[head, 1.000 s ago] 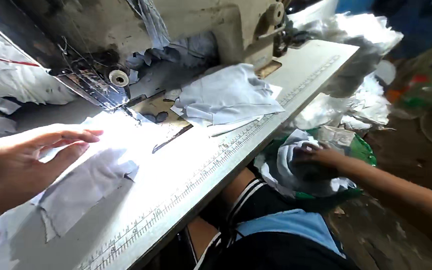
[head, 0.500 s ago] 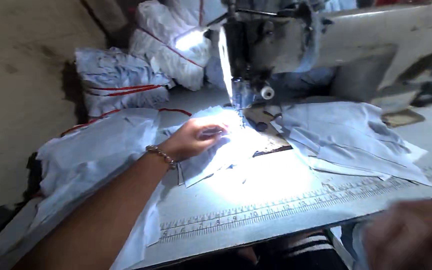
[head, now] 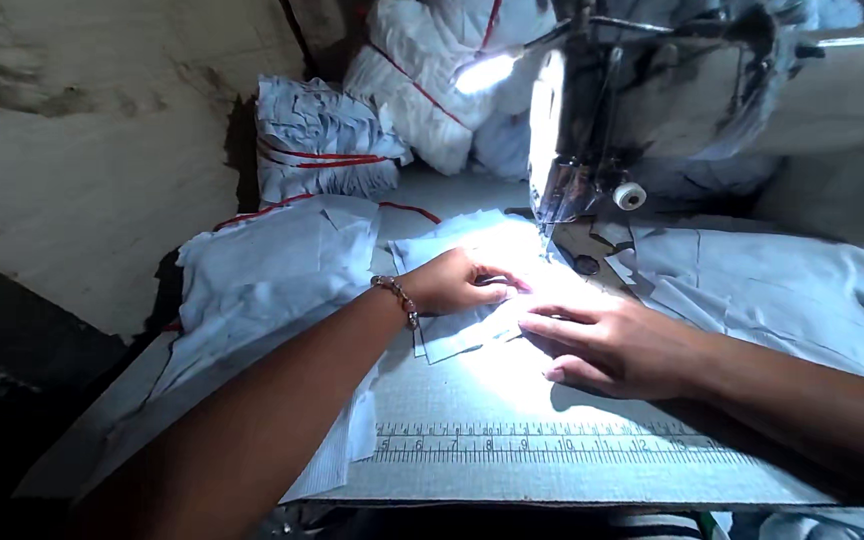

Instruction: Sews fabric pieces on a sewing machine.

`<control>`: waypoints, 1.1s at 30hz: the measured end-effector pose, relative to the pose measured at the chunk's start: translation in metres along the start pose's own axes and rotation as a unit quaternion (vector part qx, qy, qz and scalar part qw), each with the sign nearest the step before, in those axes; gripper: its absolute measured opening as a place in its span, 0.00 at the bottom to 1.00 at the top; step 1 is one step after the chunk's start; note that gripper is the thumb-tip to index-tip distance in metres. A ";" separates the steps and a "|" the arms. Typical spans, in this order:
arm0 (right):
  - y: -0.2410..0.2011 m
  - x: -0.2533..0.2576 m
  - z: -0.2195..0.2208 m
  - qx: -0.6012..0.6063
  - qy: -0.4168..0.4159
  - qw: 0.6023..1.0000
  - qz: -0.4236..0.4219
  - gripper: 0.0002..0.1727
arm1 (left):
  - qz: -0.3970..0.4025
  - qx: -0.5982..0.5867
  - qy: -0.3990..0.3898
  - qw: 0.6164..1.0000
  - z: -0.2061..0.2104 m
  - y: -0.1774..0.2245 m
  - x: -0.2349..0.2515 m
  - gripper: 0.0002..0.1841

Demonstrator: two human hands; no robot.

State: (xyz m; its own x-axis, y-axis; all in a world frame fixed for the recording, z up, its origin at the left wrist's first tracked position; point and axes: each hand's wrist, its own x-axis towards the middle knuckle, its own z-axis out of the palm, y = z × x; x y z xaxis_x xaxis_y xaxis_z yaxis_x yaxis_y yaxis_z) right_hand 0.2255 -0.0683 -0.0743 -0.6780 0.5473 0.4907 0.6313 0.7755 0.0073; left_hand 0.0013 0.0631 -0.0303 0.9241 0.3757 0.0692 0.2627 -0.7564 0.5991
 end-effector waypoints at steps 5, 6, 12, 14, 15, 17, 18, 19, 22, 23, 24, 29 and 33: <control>0.000 0.001 0.000 0.011 -0.003 1.000 0.013 0.27 | 0.039 -0.001 0.010 0.999 0.000 -0.008 0.003 0.11; 0.000 0.001 0.000 0.015 -0.007 1.000 0.020 0.27 | 0.053 0.002 0.015 0.998 0.001 -0.009 0.003 0.11; 0.005 0.003 -0.002 0.013 0.000 0.999 0.041 0.29 | 0.006 0.012 0.024 1.000 -0.001 -0.005 0.009 0.12; 0.013 0.000 -0.002 0.010 0.006 0.999 0.044 0.28 | -0.011 0.040 0.031 0.999 -0.001 0.004 0.013 0.11; 0.016 -0.001 -0.003 0.015 0.009 0.999 0.046 0.28 | -0.019 0.067 0.031 0.997 -0.001 0.010 0.015 0.11; 0.022 -0.002 -0.007 0.026 0.002 0.998 0.057 0.28 | -0.039 0.140 0.024 0.989 -0.002 0.018 0.022 0.11; 0.025 -0.002 -0.009 0.033 -0.005 0.997 0.064 0.28 | -0.056 0.167 0.018 0.984 -0.002 0.021 0.025 0.13; 0.029 -0.003 -0.010 0.042 -0.011 0.996 0.073 0.29 | -0.071 0.192 0.018 0.979 -0.002 0.024 0.027 0.14; 0.039 -0.004 -0.010 0.046 -0.014 0.995 0.086 0.29 | -0.107 0.220 0.019 0.969 0.000 0.028 0.032 0.17; 0.042 -0.005 -0.011 0.043 -0.019 0.994 0.099 0.29 | -0.120 0.223 0.019 0.967 0.001 0.029 0.034 0.18; 0.043 -0.006 -0.012 0.039 -0.027 0.992 0.117 0.30 | -0.129 0.224 0.027 0.966 0.003 0.027 0.035 0.18; 0.043 -0.008 -0.012 0.015 -0.018 0.991 0.129 0.33 | -0.029 0.157 0.186 0.970 0.019 0.005 0.032 0.15; 0.036 -0.003 -0.004 0.045 0.007 0.997 0.054 0.29 | 0.070 0.013 0.094 0.993 0.011 -0.001 0.024 0.06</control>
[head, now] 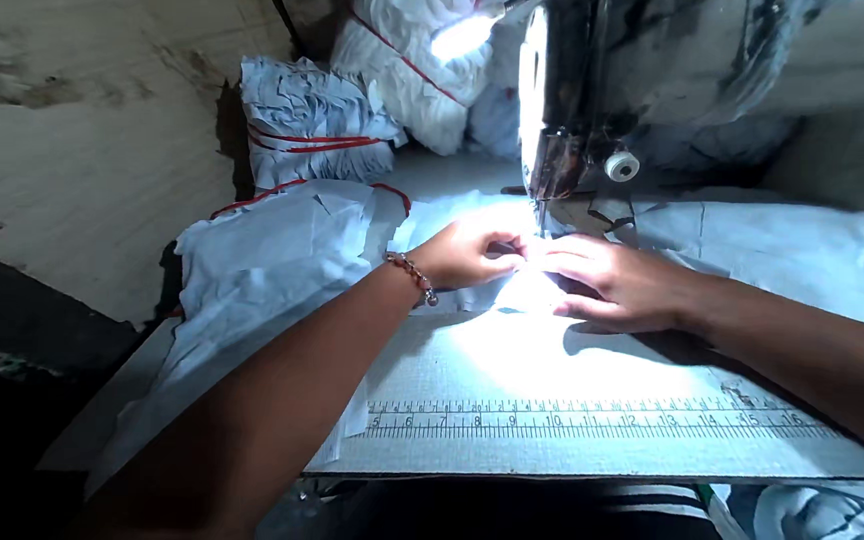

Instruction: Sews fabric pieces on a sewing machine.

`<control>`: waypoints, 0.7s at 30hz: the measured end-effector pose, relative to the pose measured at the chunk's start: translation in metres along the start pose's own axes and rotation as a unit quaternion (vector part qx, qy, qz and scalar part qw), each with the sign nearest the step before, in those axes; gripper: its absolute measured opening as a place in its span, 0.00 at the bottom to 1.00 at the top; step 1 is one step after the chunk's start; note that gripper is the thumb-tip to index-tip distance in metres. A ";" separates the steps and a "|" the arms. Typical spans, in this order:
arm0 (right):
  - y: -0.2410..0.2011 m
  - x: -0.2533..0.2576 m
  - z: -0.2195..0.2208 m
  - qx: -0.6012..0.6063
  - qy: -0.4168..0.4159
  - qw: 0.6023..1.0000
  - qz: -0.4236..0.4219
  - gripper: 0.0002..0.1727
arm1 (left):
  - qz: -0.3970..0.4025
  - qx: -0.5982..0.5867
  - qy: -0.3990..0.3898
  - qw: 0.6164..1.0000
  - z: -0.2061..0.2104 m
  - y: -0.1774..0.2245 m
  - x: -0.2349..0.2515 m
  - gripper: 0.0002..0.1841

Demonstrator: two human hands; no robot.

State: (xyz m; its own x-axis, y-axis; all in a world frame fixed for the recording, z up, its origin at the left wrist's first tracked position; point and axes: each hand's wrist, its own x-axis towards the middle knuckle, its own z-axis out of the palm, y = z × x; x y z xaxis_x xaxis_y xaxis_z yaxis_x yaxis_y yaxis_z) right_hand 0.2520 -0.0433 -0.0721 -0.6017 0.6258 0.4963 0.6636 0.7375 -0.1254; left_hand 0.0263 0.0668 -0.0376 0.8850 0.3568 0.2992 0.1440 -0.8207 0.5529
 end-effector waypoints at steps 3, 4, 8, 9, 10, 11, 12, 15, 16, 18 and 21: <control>0.006 -0.002 -0.002 -0.004 -0.006 1.000 0.024 0.30 | -0.030 0.012 -0.068 0.997 -0.011 0.002 -0.001 0.09; 0.007 -0.002 -0.003 -0.014 -0.008 0.999 0.038 0.31 | -0.024 0.027 -0.069 0.997 -0.012 0.001 -0.001 0.10; 0.002 -0.002 -0.008 -0.040 -0.027 0.995 0.092 0.36 | -0.020 0.090 -0.076 0.993 -0.012 0.006 0.001 0.12; -0.001 -0.002 -0.008 -0.040 -0.018 0.996 0.077 0.35 | -0.029 0.102 -0.080 0.991 -0.012 0.010 0.001 0.13; -0.003 -0.001 -0.007 -0.042 -0.007 0.998 0.053 0.33 | -0.038 0.113 -0.083 0.989 -0.011 0.013 0.002 0.13; -0.005 0.000 -0.005 -0.039 -0.001 0.999 0.032 0.32 | -0.043 0.129 -0.084 0.987 -0.011 0.015 0.002 0.14; -0.005 0.000 -0.003 -0.035 -0.007 0.999 0.024 0.31 | -0.048 0.148 -0.086 0.984 -0.011 0.017 0.003 0.14; 0.001 -0.003 -0.003 -0.044 -0.017 0.997 0.061 0.32 | -0.062 0.205 -0.106 0.971 -0.011 0.021 0.005 0.16; 0.002 -0.004 -0.005 -0.053 -0.019 0.996 0.072 0.34 | -0.065 0.216 -0.114 0.967 -0.012 0.021 0.006 0.17; -0.002 -0.003 -0.006 -0.049 -0.006 0.997 0.056 0.33 | -0.059 0.238 -0.114 0.963 -0.011 0.020 0.006 0.18; -0.010 -0.001 -0.004 -0.026 0.000 1.000 0.003 0.30 | -0.073 0.253 -0.125 0.957 -0.013 0.023 0.006 0.19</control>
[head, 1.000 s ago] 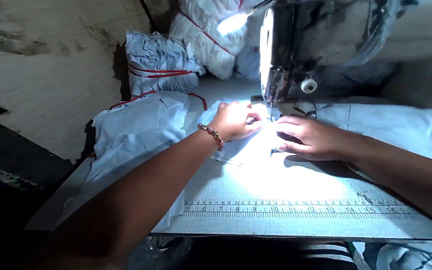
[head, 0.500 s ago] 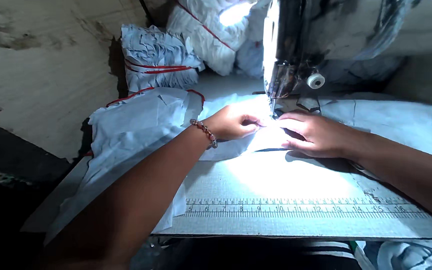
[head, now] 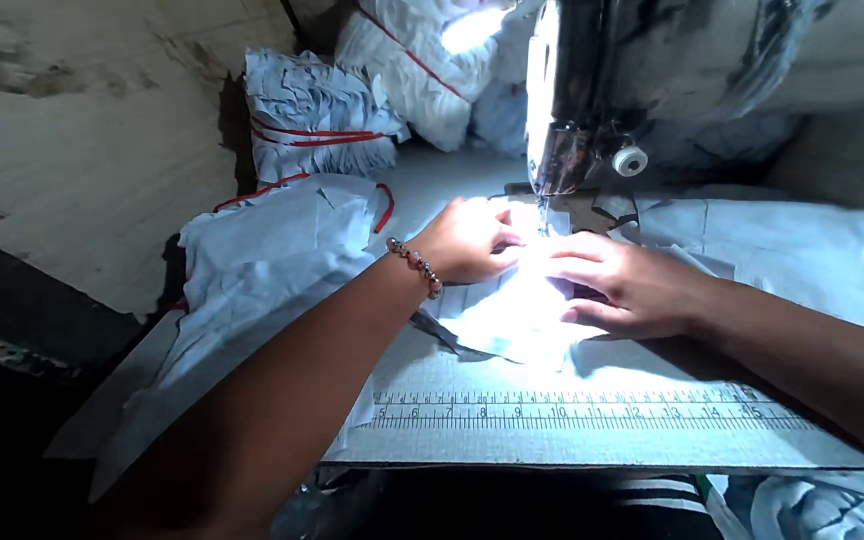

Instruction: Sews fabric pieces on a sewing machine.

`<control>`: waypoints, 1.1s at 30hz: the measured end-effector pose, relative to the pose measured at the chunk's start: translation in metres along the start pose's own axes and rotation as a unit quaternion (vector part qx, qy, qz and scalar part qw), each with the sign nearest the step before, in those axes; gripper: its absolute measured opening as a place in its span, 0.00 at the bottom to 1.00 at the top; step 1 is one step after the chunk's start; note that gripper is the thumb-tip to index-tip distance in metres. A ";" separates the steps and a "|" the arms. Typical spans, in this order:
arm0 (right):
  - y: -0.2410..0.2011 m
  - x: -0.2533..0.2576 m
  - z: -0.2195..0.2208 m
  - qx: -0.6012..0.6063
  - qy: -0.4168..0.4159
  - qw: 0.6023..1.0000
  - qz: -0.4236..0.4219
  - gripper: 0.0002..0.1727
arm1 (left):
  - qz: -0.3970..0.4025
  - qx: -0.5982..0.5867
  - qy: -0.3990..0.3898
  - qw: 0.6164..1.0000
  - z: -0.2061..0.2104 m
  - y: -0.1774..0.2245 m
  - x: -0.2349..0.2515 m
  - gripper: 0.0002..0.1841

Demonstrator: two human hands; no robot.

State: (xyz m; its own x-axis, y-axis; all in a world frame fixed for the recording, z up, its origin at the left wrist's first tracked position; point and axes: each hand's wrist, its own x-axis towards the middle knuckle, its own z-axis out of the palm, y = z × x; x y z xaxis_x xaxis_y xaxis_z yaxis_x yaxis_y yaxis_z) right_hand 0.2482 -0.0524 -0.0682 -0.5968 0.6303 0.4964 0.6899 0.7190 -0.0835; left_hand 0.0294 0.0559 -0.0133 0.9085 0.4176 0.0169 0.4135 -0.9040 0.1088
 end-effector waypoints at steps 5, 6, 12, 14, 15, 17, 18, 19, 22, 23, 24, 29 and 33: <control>0.009 -0.001 0.001 0.013 -0.017 0.999 0.044 0.30 | 0.160 -0.124 0.137 0.970 0.025 -0.022 -0.003 0.13; 0.009 -0.002 0.002 0.009 -0.016 0.998 0.054 0.31 | 0.170 -0.157 0.124 0.965 0.025 -0.023 -0.003 0.13; -0.011 0.005 0.001 -0.030 0.031 0.999 -0.023 0.32 | 0.095 -0.162 0.071 0.980 0.015 -0.022 -0.001 0.14; -0.018 0.008 0.006 -0.033 0.026 0.998 -0.038 0.34 | 0.040 -0.140 0.040 0.989 0.008 -0.015 -0.002 0.15; -0.017 0.008 0.008 -0.035 0.017 0.999 -0.033 0.34 | 0.021 -0.125 0.030 0.992 0.006 -0.014 -0.002 0.16; -0.012 0.005 0.008 -0.041 0.022 0.999 -0.020 0.31 | 0.000 -0.087 0.022 0.996 0.004 -0.011 -0.003 0.17; -0.008 0.003 0.007 -0.041 0.019 0.999 -0.009 0.30 | 0.004 -0.063 0.027 0.998 0.004 -0.010 -0.004 0.17; -0.003 0.001 0.005 -0.041 0.009 0.999 0.007 0.31 | 0.016 -0.041 0.036 0.998 0.005 -0.011 -0.004 0.17; 0.010 -0.002 -0.003 -0.030 -0.022 0.997 0.064 0.32 | 0.065 -0.018 0.069 0.995 0.007 -0.014 -0.008 0.16; 0.014 -0.002 -0.005 -0.025 -0.031 0.996 0.082 0.29 | 0.078 -0.021 0.075 0.994 0.007 -0.015 -0.009 0.16; 0.018 -0.002 -0.007 -0.027 -0.035 0.994 0.096 0.27 | 0.089 -0.022 0.084 0.992 0.008 -0.016 -0.009 0.16; 0.005 -0.002 -0.005 0.014 0.026 0.999 0.025 0.29 | 0.120 -0.074 0.092 0.986 0.009 -0.016 -0.009 0.14; 0.004 -0.001 0.000 0.049 0.024 0.998 -0.014 0.24 | 0.185 -0.135 0.147 0.962 0.022 -0.029 -0.005 0.11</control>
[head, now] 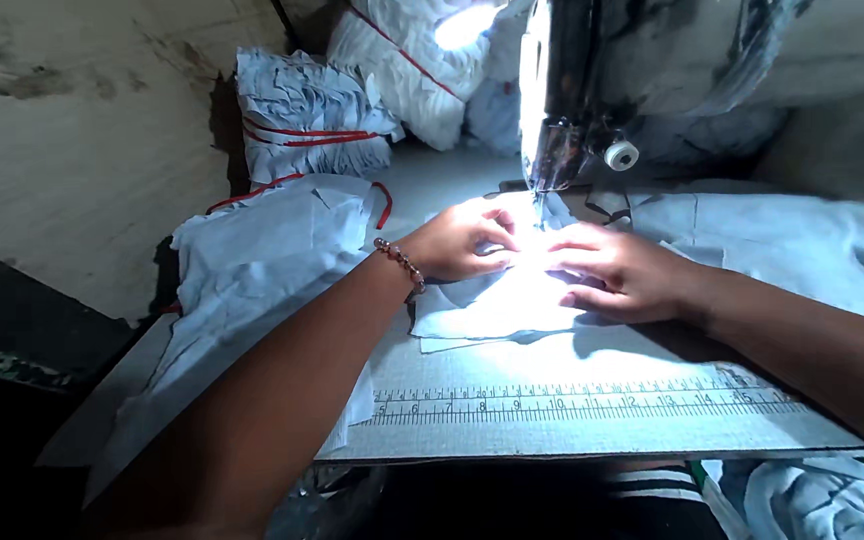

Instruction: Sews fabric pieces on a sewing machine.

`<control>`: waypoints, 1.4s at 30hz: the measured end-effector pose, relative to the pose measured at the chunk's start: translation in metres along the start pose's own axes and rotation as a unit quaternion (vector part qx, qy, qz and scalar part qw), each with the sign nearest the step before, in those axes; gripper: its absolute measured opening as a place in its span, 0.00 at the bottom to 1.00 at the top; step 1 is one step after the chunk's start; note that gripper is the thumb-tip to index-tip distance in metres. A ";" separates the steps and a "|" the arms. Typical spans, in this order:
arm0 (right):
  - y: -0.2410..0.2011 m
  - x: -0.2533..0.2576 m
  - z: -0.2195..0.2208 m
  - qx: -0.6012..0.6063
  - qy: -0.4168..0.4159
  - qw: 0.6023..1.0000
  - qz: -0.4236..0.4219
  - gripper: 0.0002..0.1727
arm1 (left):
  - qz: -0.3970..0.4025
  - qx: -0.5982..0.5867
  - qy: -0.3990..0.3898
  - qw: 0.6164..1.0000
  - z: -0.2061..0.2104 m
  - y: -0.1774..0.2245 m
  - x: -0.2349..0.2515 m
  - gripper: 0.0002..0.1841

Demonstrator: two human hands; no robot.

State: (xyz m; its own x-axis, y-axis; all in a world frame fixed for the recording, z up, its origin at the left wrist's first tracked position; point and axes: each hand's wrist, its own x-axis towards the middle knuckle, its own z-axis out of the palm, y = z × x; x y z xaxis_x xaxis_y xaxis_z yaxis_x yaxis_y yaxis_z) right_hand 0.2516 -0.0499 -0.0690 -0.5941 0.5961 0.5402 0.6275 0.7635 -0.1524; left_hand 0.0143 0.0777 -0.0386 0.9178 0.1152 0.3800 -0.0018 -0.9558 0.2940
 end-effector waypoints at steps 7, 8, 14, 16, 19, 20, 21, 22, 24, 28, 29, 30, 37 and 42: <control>-0.006 0.001 0.003 -0.037 0.004 0.999 -0.014 0.28 | 0.010 -0.053 0.023 0.998 0.005 -0.006 0.004 0.07; -0.007 0.002 0.004 -0.038 0.006 0.999 -0.017 0.28 | 0.001 -0.050 0.022 0.999 0.005 -0.007 0.005 0.07; 0.007 0.000 0.000 -0.047 -0.011 0.998 0.033 0.30 | -0.103 -0.036 -0.019 0.994 -0.005 0.000 0.005 0.12; 0.010 0.001 -0.001 -0.059 -0.008 0.998 0.038 0.27 | -0.139 -0.030 -0.033 0.989 -0.007 0.000 0.006 0.15; 0.005 0.007 0.000 -0.073 0.018 0.997 0.017 0.24 | -0.169 -0.038 -0.042 0.984 -0.011 0.001 0.009 0.17; 0.000 0.012 0.002 -0.073 0.028 0.997 -0.003 0.24 | -0.178 -0.051 -0.039 0.982 -0.013 0.003 0.010 0.17; -0.006 0.018 0.006 -0.074 0.032 0.997 -0.021 0.25 | -0.189 -0.064 -0.026 0.980 -0.013 0.007 0.011 0.16; -0.014 0.023 0.010 -0.074 0.023 0.997 -0.030 0.27 | -0.192 -0.079 -0.009 0.978 -0.012 0.008 0.012 0.16; -0.028 0.027 0.018 -0.058 -0.002 0.998 -0.025 0.32 | -0.181 -0.105 -0.008 0.978 -0.011 0.008 0.014 0.12; -0.032 0.016 0.016 -0.046 -0.042 0.998 0.003 0.36 | -0.072 -0.059 -0.028 0.995 -0.004 0.001 0.016 0.09; -0.032 0.013 0.014 -0.044 -0.052 0.998 0.010 0.37 | -0.064 -0.055 -0.028 0.996 -0.003 -0.001 0.015 0.09; -0.031 0.010 0.013 -0.047 -0.056 0.997 0.011 0.37 | -0.057 -0.050 -0.028 0.997 -0.002 -0.004 0.014 0.10; -0.023 0.002 0.008 -0.078 -0.031 0.996 0.040 0.38 | -0.113 0.040 -0.056 0.991 -0.004 0.003 0.018 0.13; -0.009 -0.002 0.004 -0.082 -0.023 0.995 0.060 0.35 | -0.161 0.105 -0.081 0.978 -0.004 0.011 0.023 0.17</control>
State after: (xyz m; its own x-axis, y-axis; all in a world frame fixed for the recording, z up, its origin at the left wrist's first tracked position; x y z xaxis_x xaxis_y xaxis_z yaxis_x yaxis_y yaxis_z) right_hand 0.2456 -0.0572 -0.0722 -0.5301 0.6944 0.4867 0.7665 0.6378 -0.0750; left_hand 0.0336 0.0707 -0.0228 0.9084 0.3906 0.1488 0.3629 -0.9136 0.1833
